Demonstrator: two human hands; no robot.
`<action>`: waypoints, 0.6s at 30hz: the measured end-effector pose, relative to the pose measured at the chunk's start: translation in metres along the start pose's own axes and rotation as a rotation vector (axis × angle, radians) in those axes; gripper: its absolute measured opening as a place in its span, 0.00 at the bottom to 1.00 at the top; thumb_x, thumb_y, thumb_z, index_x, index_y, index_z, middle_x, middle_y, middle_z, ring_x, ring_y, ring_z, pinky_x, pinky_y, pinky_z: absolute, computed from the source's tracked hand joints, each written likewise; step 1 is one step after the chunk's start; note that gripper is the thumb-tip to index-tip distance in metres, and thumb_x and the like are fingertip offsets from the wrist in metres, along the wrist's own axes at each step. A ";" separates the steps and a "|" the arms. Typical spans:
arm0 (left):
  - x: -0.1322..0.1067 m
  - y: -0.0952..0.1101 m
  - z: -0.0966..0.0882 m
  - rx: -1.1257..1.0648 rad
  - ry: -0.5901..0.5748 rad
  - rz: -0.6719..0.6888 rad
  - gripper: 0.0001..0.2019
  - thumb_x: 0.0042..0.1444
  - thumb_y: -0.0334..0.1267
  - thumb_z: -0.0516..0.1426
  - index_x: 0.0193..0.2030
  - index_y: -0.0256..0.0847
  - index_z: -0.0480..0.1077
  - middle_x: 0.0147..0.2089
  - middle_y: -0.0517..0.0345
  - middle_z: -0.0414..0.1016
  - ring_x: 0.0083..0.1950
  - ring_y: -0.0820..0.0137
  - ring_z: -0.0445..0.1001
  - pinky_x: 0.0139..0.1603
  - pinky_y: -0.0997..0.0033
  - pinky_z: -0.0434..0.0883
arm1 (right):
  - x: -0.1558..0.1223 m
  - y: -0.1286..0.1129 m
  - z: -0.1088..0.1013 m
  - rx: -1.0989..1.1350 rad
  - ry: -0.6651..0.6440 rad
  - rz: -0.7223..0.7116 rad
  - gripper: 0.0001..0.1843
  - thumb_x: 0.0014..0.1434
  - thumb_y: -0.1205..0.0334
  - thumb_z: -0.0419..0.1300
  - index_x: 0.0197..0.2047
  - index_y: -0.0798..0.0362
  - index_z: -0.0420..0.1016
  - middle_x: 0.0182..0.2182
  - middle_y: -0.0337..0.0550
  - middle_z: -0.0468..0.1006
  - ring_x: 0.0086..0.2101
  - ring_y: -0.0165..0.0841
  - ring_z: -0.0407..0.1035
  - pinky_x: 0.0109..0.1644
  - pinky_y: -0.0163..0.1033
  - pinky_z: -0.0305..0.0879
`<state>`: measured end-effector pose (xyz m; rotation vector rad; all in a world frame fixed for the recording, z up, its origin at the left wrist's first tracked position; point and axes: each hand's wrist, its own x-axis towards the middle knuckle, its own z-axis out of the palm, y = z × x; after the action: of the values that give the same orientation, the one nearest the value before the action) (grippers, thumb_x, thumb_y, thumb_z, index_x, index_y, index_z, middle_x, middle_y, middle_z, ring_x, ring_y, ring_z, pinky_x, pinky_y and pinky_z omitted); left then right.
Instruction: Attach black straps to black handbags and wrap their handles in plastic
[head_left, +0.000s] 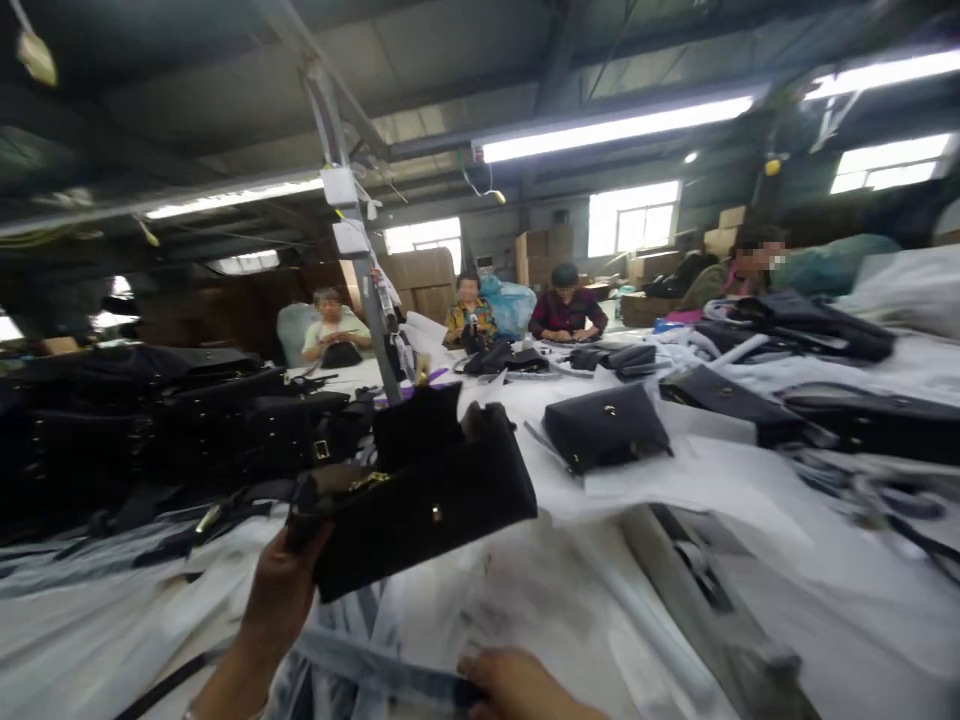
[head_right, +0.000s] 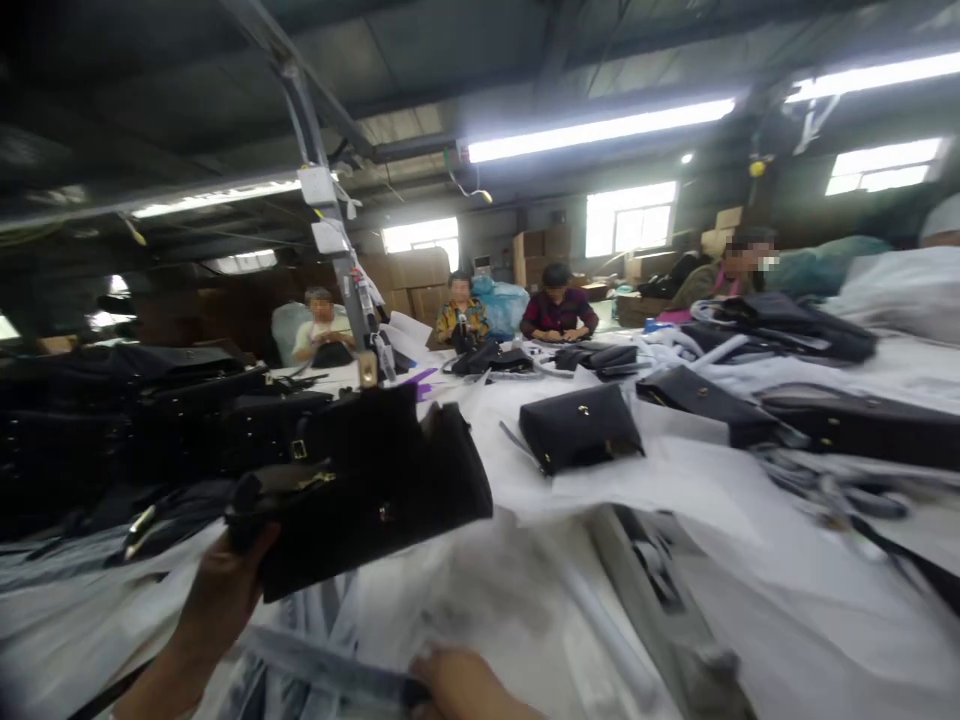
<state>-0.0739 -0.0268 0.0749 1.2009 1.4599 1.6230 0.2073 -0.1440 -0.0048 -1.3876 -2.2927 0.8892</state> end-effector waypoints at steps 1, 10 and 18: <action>-0.022 -0.011 0.004 0.065 -0.061 -0.010 0.16 0.44 0.48 0.66 0.39 0.44 0.75 0.35 0.58 0.82 0.45 0.53 0.80 0.43 0.60 0.79 | -0.011 -0.001 -0.003 -0.019 -0.008 0.025 0.21 0.56 0.63 0.67 0.54 0.50 0.76 0.53 0.51 0.77 0.51 0.48 0.72 0.53 0.47 0.68; -0.111 -0.061 0.027 0.137 -0.386 -0.068 0.25 0.34 0.61 0.68 0.34 0.44 0.77 0.35 0.55 0.83 0.47 0.50 0.78 0.50 0.57 0.75 | -0.142 0.015 -0.050 0.119 0.849 0.193 0.16 0.65 0.49 0.57 0.35 0.49 0.78 0.32 0.46 0.81 0.33 0.38 0.74 0.41 0.39 0.67; -0.104 -0.057 0.014 0.620 -0.601 0.047 0.27 0.42 0.64 0.60 0.38 0.42 0.76 0.45 0.42 0.82 0.53 0.46 0.77 0.53 0.55 0.71 | -0.121 0.058 -0.068 0.355 0.587 -0.028 0.49 0.56 0.53 0.67 0.73 0.48 0.44 0.69 0.52 0.57 0.66 0.44 0.54 0.67 0.51 0.56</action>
<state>-0.0278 -0.1047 -0.0029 1.8665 1.5560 0.7108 0.3428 -0.2071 0.0149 -1.2453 -1.6239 0.7125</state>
